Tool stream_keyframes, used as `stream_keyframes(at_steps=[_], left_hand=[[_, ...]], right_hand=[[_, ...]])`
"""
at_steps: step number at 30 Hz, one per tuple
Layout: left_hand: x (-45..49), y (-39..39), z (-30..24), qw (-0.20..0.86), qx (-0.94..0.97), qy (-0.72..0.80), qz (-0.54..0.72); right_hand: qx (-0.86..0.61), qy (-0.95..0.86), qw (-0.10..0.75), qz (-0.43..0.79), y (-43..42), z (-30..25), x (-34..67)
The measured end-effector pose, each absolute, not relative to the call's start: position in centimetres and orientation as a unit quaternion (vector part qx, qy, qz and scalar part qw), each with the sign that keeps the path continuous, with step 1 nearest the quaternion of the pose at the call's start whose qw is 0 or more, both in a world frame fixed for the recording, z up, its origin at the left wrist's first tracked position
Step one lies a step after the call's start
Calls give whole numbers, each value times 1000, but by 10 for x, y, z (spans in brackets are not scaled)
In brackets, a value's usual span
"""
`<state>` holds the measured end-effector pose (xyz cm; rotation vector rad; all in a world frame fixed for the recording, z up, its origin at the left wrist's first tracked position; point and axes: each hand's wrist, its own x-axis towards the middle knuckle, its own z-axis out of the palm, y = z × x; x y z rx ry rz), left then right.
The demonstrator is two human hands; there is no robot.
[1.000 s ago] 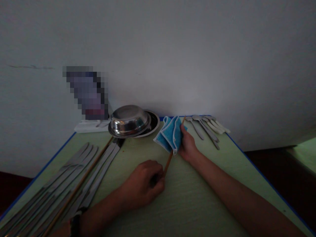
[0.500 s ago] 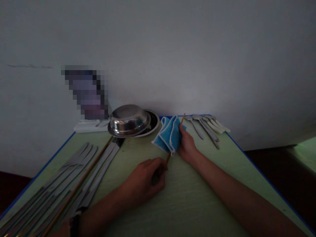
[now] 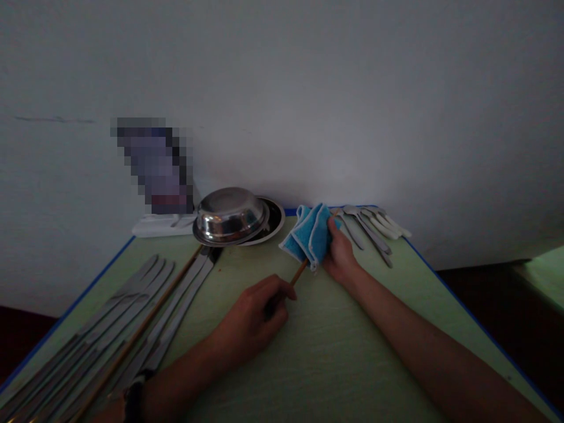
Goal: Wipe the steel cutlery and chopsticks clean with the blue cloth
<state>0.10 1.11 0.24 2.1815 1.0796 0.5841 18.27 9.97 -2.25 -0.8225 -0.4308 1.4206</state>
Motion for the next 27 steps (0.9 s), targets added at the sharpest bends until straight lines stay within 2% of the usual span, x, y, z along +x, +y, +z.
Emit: stream_keyframes(at_steps=[17,22,27], left_hand=[[2,11,5,320,854,356,204],[-5,13,10,359,879,269,163],[-9,12,15,346,902,217,139]], right_hand=[[-361,-180,660,634,99,-22,181],[-389,-153,664,620,101,-22,182],[-398,-126,671,613,104,-22,184]])
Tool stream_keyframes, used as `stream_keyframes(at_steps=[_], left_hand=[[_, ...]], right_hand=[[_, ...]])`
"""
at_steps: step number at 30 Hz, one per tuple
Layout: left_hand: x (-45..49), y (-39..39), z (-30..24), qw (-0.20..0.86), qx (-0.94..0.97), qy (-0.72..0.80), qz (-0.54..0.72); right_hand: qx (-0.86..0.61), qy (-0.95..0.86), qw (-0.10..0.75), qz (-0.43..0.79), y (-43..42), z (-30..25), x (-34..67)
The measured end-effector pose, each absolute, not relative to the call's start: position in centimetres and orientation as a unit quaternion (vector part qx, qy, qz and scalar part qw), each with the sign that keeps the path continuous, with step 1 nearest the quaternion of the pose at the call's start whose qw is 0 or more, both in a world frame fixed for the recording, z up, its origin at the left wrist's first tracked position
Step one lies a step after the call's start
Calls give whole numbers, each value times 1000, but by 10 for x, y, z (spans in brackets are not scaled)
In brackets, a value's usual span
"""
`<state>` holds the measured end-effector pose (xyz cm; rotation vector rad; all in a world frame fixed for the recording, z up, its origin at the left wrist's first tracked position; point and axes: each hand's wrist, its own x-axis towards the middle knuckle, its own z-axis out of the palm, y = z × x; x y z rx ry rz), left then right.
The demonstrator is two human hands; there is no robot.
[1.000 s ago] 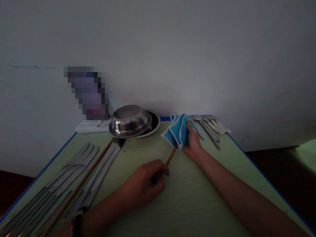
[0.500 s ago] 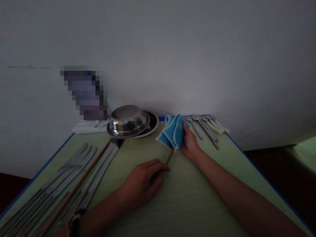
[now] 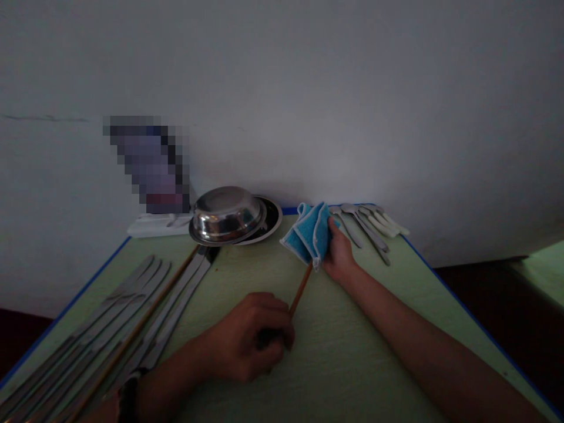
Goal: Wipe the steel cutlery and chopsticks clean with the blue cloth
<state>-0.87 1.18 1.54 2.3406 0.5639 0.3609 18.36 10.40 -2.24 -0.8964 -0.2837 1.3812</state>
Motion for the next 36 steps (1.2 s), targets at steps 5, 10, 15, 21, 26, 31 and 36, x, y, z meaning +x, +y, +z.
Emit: stream_keyframes(at_steps=[5,10,15,21,26,31,36], left_hand=[[-5,10,15,347,898,225,151],[0,11,9,364,845,339,197],[-2,12,6,353,868,318,145],[-1,10,7,308,897,293,119],[0,9,8,331,869,336,152],[1,10,7,358,840,370,172],[0,10,6,321,877,326,149]], right_hand=[[-407,-172,659,608,100,-21,182],[-408,-248,635,607,92,-17,178],[-412,-210,650,603,96,-20,180],[-399,-203,659,604,99,-20,182],[-386,-224,635,630,95,-15,181],[-377,-245,612,651,92,-16,179],[-391,-251,618,634,92,-17,178]])
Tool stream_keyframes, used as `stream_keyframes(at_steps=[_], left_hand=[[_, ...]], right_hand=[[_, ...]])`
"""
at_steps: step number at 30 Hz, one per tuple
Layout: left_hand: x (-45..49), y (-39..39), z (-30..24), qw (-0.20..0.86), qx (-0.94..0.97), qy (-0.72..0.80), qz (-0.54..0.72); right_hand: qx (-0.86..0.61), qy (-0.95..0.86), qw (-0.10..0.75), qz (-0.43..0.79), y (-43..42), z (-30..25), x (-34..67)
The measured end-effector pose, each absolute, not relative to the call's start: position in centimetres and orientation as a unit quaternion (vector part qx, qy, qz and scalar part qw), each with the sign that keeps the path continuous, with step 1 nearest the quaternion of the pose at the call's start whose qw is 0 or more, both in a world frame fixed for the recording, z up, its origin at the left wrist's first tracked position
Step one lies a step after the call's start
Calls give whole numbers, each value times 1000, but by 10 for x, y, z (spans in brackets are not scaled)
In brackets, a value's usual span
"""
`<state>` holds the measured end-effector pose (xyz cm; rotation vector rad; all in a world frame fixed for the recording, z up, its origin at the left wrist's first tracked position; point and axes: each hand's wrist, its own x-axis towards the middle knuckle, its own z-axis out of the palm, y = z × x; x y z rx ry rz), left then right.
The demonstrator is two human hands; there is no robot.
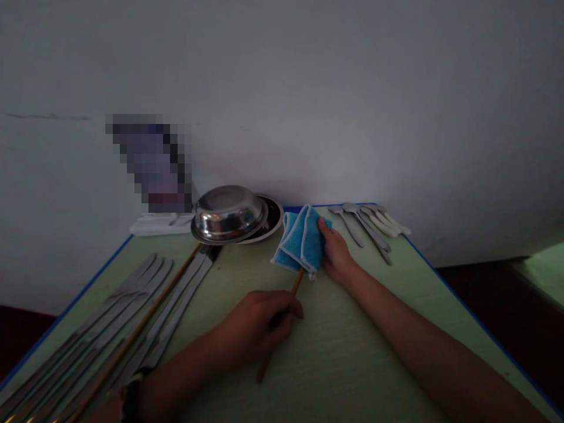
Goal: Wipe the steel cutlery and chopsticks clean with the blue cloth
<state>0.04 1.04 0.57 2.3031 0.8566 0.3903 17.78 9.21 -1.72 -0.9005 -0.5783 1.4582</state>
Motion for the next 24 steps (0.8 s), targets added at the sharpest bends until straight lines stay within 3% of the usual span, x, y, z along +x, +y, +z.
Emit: stream_keyframes(at_steps=[6,10,15,19,24], left_hand=[[-2,11,10,308,898,286,130],[-5,10,11,347,866,311,180],[-8,3,8,284,882,261,272],[-8,4,6,260,869,280,316],[-7,11,4,301,859,327,255]], right_hand=[[-393,-182,666,607,102,-26,184],[-390,-150,693,588,109,-29,189],[-385,-90,723,567,112,-25,199],[-384,-147,690,596,103,-22,198],[-365,-192,625,663,91,-18,186]])
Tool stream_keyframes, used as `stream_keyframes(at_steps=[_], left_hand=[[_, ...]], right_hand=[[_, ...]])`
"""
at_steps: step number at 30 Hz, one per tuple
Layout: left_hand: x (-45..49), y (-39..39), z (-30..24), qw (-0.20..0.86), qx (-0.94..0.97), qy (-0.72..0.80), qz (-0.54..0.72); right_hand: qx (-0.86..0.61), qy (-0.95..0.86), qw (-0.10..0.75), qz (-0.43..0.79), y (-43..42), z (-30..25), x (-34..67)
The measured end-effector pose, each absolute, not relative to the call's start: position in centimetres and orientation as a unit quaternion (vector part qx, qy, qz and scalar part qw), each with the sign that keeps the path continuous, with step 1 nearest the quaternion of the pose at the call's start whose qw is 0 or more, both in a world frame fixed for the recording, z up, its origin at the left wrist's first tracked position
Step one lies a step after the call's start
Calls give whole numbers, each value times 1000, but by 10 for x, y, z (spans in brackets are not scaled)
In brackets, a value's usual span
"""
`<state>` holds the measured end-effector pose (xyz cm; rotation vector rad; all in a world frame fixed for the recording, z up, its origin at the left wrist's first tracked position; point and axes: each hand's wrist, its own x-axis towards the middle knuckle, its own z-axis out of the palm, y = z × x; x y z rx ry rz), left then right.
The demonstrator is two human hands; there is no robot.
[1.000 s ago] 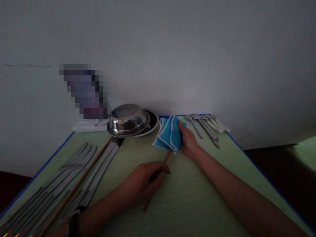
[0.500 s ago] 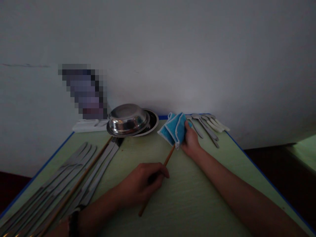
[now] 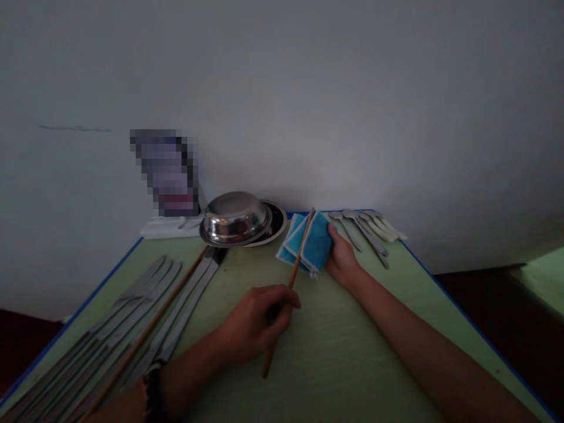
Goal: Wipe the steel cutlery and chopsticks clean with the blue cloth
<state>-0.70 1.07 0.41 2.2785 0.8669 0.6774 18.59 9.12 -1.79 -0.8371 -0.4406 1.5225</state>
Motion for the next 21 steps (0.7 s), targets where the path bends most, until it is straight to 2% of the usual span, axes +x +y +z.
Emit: stream_keyframes(at_steps=[10,21], left_hand=[[-3,13,5,333,835,370,233],[-2,12,8,297,879,337,157]], right_hand=[[-259,-244,560,748,84,-7,183],[-323,-301,549,710,78,-13,177]])
